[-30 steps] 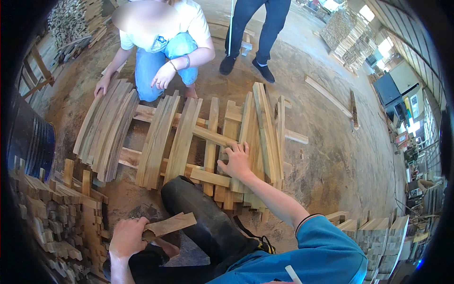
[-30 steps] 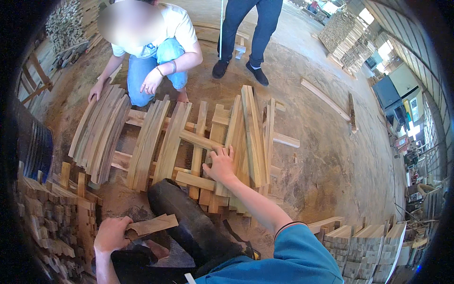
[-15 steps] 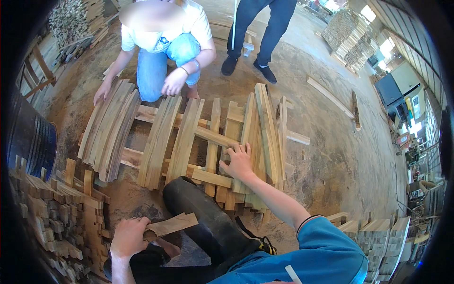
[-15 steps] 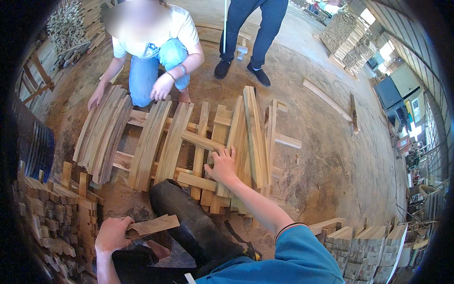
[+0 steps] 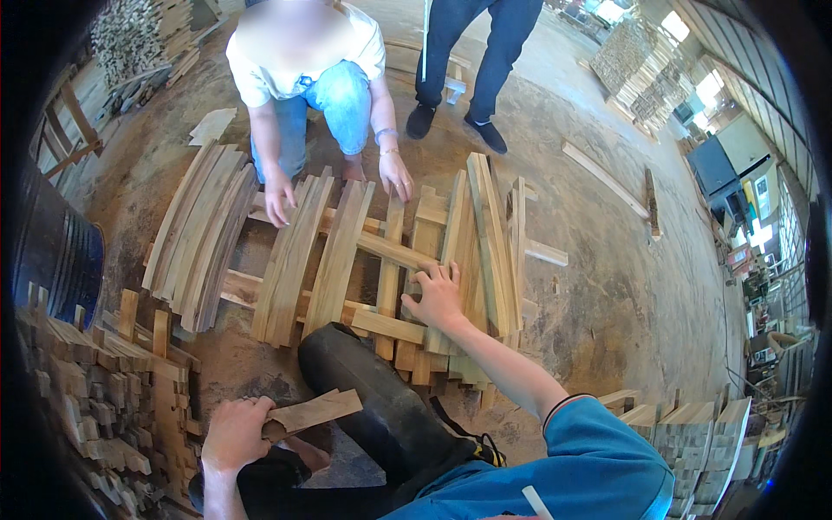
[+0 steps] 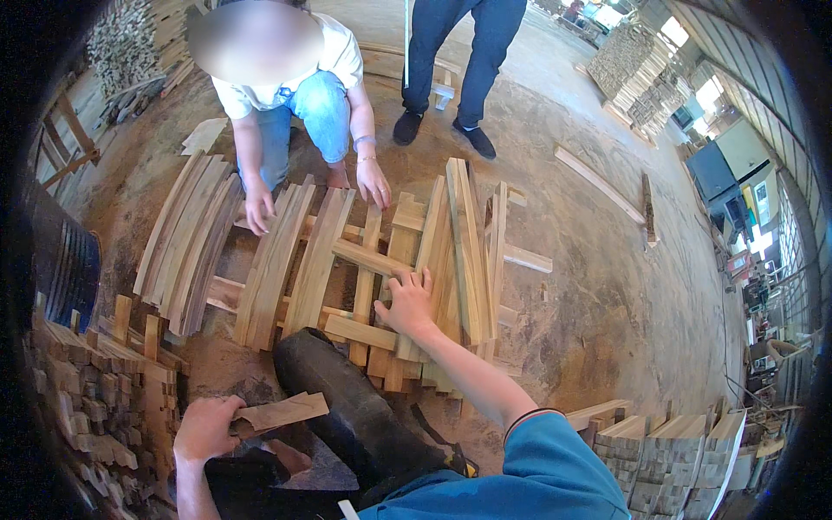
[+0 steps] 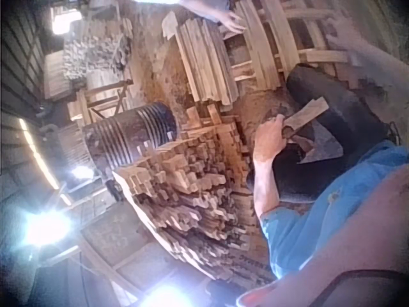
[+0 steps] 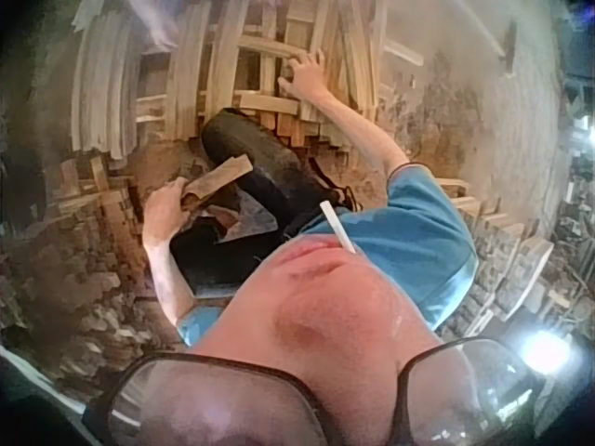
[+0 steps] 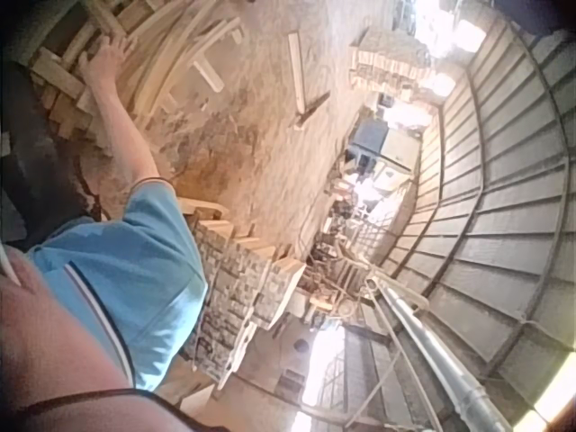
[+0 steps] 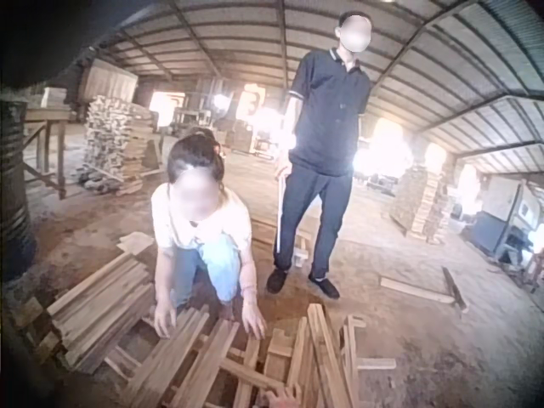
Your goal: The person shapes wood planks using a woodworking machine, then stacks the finished planks by hand.
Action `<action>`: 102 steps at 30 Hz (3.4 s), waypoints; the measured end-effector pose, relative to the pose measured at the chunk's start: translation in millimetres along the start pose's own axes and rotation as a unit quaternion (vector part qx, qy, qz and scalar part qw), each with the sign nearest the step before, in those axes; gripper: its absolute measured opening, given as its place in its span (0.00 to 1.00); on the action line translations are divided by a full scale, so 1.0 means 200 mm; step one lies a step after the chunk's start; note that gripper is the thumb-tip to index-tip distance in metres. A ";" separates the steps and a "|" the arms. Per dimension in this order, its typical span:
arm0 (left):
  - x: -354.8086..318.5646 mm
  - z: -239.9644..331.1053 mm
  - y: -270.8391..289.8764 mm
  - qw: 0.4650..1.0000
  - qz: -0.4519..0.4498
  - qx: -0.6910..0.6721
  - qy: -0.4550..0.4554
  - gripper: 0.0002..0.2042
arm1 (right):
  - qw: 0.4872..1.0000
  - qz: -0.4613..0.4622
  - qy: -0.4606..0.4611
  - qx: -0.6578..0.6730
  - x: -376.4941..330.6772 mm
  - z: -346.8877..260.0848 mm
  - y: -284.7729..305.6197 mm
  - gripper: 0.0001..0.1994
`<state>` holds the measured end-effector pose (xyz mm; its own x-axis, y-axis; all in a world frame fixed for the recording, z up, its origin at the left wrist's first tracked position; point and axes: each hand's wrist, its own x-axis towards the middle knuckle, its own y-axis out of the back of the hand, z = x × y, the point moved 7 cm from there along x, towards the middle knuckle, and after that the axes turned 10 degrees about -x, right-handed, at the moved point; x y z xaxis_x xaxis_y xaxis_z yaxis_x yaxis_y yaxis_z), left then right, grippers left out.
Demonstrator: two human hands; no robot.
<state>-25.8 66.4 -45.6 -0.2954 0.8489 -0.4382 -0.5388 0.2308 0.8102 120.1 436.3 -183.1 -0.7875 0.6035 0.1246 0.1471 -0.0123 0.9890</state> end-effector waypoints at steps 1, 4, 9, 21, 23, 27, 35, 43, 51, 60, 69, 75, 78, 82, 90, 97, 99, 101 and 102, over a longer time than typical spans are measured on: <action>0.00 0.00 0.00 1.000 0.000 0.000 0.000 0.23 | 1.000 0.004 0.001 -0.002 0.00 0.00 0.00 0.21; -0.01 0.01 0.01 1.000 0.000 0.010 -0.004 0.23 | 1.000 0.004 0.003 0.000 0.00 0.00 0.00 0.21; -0.01 0.02 0.01 1.000 0.001 0.011 -0.008 0.23 | 1.000 0.013 0.002 0.004 0.00 0.01 -0.01 0.20; -0.01 0.01 0.00 1.000 -0.003 0.020 -0.008 0.21 | 1.000 0.009 0.002 0.009 0.00 0.00 0.00 0.19; -0.01 0.01 0.00 1.000 0.000 0.019 -0.011 0.21 | 1.000 0.009 0.002 0.009 0.00 0.00 0.01 0.19; -0.01 0.01 0.00 1.000 -0.001 0.021 -0.015 0.22 | 1.000 0.009 0.003 0.004 0.00 0.00 0.00 0.19; -0.01 0.00 -0.02 1.000 -0.001 0.020 -0.017 0.22 | 1.000 0.007 0.006 -0.006 -0.01 0.00 0.00 0.22; -0.01 0.00 -0.01 1.000 0.000 0.009 -0.012 0.23 | 1.000 0.012 0.009 -0.002 0.00 0.00 0.00 0.21; -0.01 0.01 0.00 1.000 -0.006 0.006 0.001 0.23 | 1.000 0.012 0.004 0.005 -0.01 0.00 0.01 0.21; -0.01 0.01 0.00 1.000 -0.006 0.004 -0.008 0.23 | 1.000 0.025 0.007 0.013 0.00 0.00 0.00 0.20; -0.01 0.02 0.00 1.000 -0.012 0.015 -0.005 0.23 | 1.000 0.020 0.006 0.011 -0.01 0.00 0.01 0.20; -0.01 0.00 -0.01 1.000 -0.009 0.021 0.002 0.23 | 1.000 0.013 0.002 0.013 -0.01 0.00 0.01 0.20; -0.01 0.01 0.00 1.000 -0.012 0.016 0.001 0.23 | 1.000 0.017 0.004 0.015 -0.01 0.00 0.01 0.20; -0.01 0.01 -0.01 1.000 -0.013 0.022 0.003 0.23 | 1.000 -0.010 -0.004 0.015 -0.01 0.00 0.00 0.21; -0.02 0.01 -0.01 1.000 0.002 0.018 -0.006 0.23 | 1.000 0.014 0.001 0.011 -0.01 0.00 0.01 0.19; -0.02 0.01 -0.01 1.000 0.004 0.012 -0.007 0.21 | 1.000 -0.008 -0.004 -0.002 -0.01 -0.01 0.01 0.19; -0.02 0.01 -0.01 1.000 0.002 0.017 -0.008 0.21 | 1.000 0.001 -0.002 -0.001 -0.01 0.00 0.01 0.19; -0.02 0.01 -0.01 1.000 0.001 0.014 -0.007 0.21 | 1.000 0.009 0.000 0.001 -0.01 0.01 0.00 0.19; -0.02 0.02 -0.01 1.000 -0.001 0.012 -0.005 0.21 | 1.000 0.008 0.000 0.003 -0.01 0.01 0.00 0.19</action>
<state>-21.8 64.9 -43.9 -0.2866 0.8535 -0.4351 -0.5199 0.2429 0.8190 122.1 436.1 -183.6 -0.7850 0.6037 0.1394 0.1629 -0.0161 0.9865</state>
